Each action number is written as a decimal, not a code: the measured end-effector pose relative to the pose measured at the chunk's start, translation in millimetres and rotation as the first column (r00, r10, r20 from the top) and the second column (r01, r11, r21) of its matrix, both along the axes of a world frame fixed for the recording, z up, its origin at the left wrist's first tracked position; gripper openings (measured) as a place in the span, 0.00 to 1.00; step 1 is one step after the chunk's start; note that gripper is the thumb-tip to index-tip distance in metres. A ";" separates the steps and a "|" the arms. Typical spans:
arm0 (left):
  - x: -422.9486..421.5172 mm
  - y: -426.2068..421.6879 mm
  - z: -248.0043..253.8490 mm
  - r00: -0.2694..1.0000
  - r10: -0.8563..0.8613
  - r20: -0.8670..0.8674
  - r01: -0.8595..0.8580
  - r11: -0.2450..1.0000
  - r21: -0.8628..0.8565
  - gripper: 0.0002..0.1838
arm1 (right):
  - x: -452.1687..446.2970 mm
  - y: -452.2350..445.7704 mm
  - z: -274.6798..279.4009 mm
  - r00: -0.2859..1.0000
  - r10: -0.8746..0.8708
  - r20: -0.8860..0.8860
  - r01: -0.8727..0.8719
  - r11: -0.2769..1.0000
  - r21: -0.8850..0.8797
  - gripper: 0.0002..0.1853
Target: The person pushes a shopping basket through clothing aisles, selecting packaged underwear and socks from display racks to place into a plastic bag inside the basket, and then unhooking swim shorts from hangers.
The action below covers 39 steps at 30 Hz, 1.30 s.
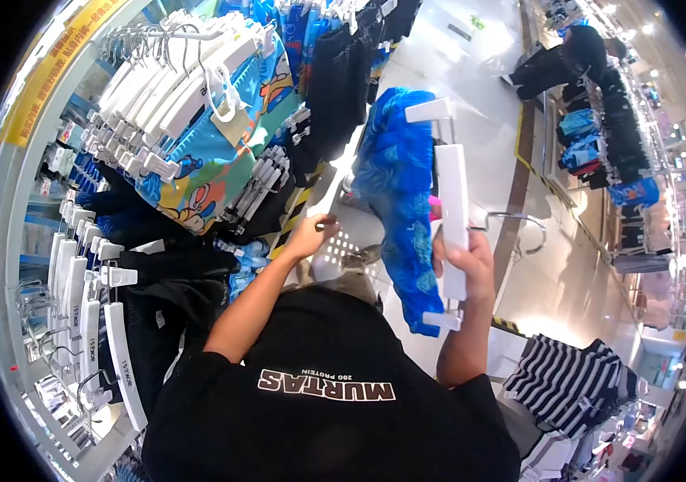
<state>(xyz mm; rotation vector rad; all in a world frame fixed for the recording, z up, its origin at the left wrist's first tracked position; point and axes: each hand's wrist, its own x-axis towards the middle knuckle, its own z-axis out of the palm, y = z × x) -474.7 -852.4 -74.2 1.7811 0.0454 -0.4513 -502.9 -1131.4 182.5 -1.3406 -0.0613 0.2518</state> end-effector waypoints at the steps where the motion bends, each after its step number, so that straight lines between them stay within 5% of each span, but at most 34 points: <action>1: 3.4 -5.8 -14.3 0.998 0.061 0.000 -0.061 0.997 -0.035 0.37 | -6.0 -4.4 6.7 0.999 -0.029 0.016 0.029 0.999 0.016 0.45; 5: 7.3 -27.5 -30.9 0.953 0.274 -0.132 -0.292 0.945 -0.147 0.49 | -17.8 -32.0 6.1 0.987 -0.134 0.087 0.099 0.942 0.322 0.41; 7: 12.4 -24.4 -21.5 0.987 0.129 -0.101 -0.155 0.934 -0.322 0.39 | -15.3 -44.7 0.6 0.988 -0.081 0.132 0.012 0.888 0.460 0.35; 9: 16.1 -17.9 -5.4 0.959 -0.077 -0.273 -0.091 0.827 -0.555 0.31 | -14.7 -53.4 -7.8 0.992 -0.084 0.099 0.007 0.796 0.605 0.25; 10: 17.9 -13.0 8.1 0.939 -0.108 -0.327 -0.073 0.865 -0.496 0.18 | -13.7 -51.4 -9.8 0.995 -0.089 0.052 0.037 0.781 0.623 0.24; 11: 8.6 -11.9 57.2 0.980 -0.026 -0.196 -0.119 0.716 -0.688 0.15 | -12.7 -49.5 -11.7 0.996 -0.094 0.005 0.069 0.765 0.640 0.23; 15: -1.6 10.5 75.2 0.970 -0.065 -0.234 -0.164 0.538 -0.827 0.18 | -8.3 -58.0 -25.7 0.992 -0.041 -0.117 0.111 0.703 0.703 0.13; 18: -8.1 18.8 85.5 0.971 -0.031 -0.238 -0.190 0.509 -0.840 0.19 | 0.3 -57.0 -41.9 0.997 -0.037 -0.071 0.076 0.710 0.700 0.12; 20: -7.4 23.6 87.8 0.970 -0.077 -0.233 -0.165 0.497 -0.852 0.21 | 4.0 -35.6 -27.5 1.000 -0.020 -0.008 0.019 0.666 0.746 0.28; 24: -11.5 18.6 111.9 0.972 -0.006 -0.236 -0.199 0.520 -0.831 0.18 | 10.7 -27.7 -26.8 0.992 -0.126 -0.011 0.100 0.722 0.684 0.37; 27: -14.1 -3.7 159.4 0.997 -0.023 -0.076 -0.030 0.784 -0.620 0.14 | 15.7 -26.2 -30.9 0.995 -0.101 0.029 0.063 0.794 0.605 0.37; 29: -14.0 -40.9 179.9 0.985 -0.034 0.169 0.114 0.862 -0.494 0.13 | 15.9 -22.8 -30.8 0.990 -0.142 0.028 0.102 0.824 0.557 0.39; 31: -10.7 -80.9 178.1 0.668 0.122 0.734 0.112 0.959 -0.262 0.16 | 16.8 -22.3 -35.8 0.982 -0.188 0.031 0.147 0.850 0.507 0.40; 33: -20.7 -101.2 192.5 0.677 -0.025 0.735 0.243 0.951 -0.192 0.17 | 18.3 -27.7 -40.9 0.987 -0.151 0.047 0.112 0.876 0.468 0.43; 36: -38.7 -105.1 211.2 0.658 -0.146 0.739 0.360 0.923 -0.139 0.15 | 12.4 8.6 -26.9 0.941 -0.329 -0.077 0.331 0.852 0.406 0.43; 39: -46.9 -105.0 208.2 0.687 -0.216 0.694 0.424 0.895 -0.141 0.16 | 10.8 13.2 -22.3 0.954 -0.292 -0.075 0.293 0.844 0.448 0.44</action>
